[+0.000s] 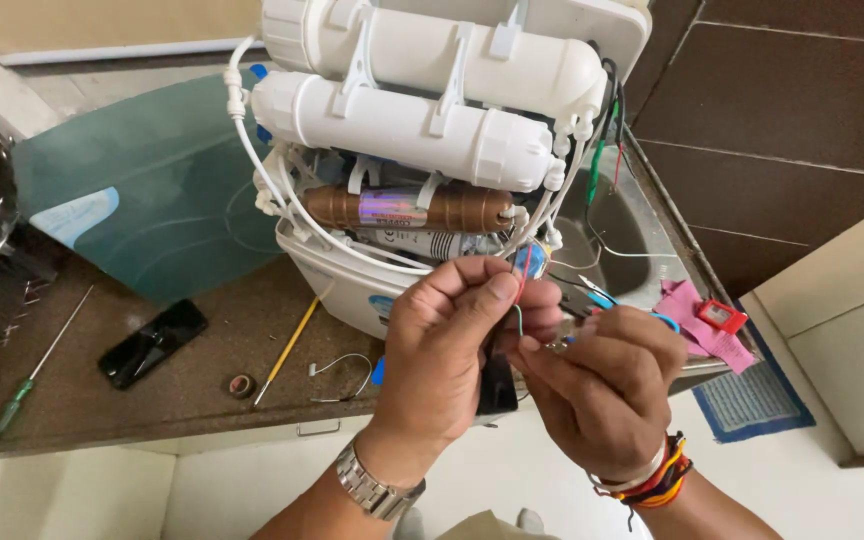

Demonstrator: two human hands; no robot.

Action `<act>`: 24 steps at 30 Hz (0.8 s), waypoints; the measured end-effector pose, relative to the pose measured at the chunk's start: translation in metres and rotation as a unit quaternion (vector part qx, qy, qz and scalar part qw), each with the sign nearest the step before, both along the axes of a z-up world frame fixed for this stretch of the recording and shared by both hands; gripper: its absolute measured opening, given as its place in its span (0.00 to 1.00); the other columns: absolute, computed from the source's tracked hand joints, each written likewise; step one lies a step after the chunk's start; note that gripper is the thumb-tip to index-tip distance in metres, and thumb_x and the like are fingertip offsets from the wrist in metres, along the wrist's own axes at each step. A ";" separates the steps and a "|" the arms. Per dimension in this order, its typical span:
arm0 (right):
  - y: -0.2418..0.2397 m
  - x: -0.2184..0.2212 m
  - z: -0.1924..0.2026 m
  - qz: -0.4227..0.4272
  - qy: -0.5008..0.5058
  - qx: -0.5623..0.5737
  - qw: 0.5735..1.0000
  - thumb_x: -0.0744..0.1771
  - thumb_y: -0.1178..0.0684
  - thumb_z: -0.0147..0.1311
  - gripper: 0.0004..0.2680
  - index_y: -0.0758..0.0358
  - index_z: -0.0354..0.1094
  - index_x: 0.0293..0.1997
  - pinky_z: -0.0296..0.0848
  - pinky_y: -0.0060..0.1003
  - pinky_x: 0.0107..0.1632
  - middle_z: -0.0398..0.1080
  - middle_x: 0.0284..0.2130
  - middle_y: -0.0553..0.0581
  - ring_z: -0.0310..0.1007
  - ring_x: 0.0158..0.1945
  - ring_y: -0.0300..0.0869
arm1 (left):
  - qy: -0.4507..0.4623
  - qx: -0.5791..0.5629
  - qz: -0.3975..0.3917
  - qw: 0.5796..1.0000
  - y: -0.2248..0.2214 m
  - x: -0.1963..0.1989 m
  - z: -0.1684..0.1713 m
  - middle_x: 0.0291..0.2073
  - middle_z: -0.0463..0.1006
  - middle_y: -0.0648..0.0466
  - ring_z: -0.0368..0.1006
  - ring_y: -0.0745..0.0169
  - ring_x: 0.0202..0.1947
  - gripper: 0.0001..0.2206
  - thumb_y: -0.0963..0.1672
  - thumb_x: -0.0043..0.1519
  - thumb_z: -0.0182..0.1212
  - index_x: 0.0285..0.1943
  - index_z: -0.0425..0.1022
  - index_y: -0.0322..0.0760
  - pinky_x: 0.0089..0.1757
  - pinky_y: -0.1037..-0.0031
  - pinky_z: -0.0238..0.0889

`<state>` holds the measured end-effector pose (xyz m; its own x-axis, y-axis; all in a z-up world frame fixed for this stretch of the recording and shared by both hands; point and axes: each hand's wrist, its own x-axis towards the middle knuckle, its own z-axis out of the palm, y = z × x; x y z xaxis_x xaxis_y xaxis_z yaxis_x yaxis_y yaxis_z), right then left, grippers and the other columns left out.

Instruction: The person repairs a countertop reverse-osmosis water purifier at a kitchen sink, working on its wiring and a black power adapter. They strip and join wires by hand, use pliers and scissors on the cables, and connect the adapter to the purifier's wiring.

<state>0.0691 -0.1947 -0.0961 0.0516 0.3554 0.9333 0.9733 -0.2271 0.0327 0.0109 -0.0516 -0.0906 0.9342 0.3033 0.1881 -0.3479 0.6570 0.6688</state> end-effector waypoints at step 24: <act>-0.005 0.041 0.009 0.303 0.673 0.063 0.672 0.69 0.59 0.56 0.05 0.73 0.71 0.39 0.73 0.33 0.42 0.72 0.31 0.58 0.71 0.34 0.36 | 0.046 0.110 -0.040 0.992 0.008 0.001 -0.006 0.35 0.83 0.47 0.71 0.72 0.25 0.08 0.43 0.69 0.59 0.49 0.73 0.29 0.28 0.80 0.66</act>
<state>0.1100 -0.1998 -0.0870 0.7602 0.6144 0.2115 0.0178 0.3058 -0.9519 0.0118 -0.0434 -0.0970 0.9697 0.1890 0.1549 -0.2321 0.5144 0.8255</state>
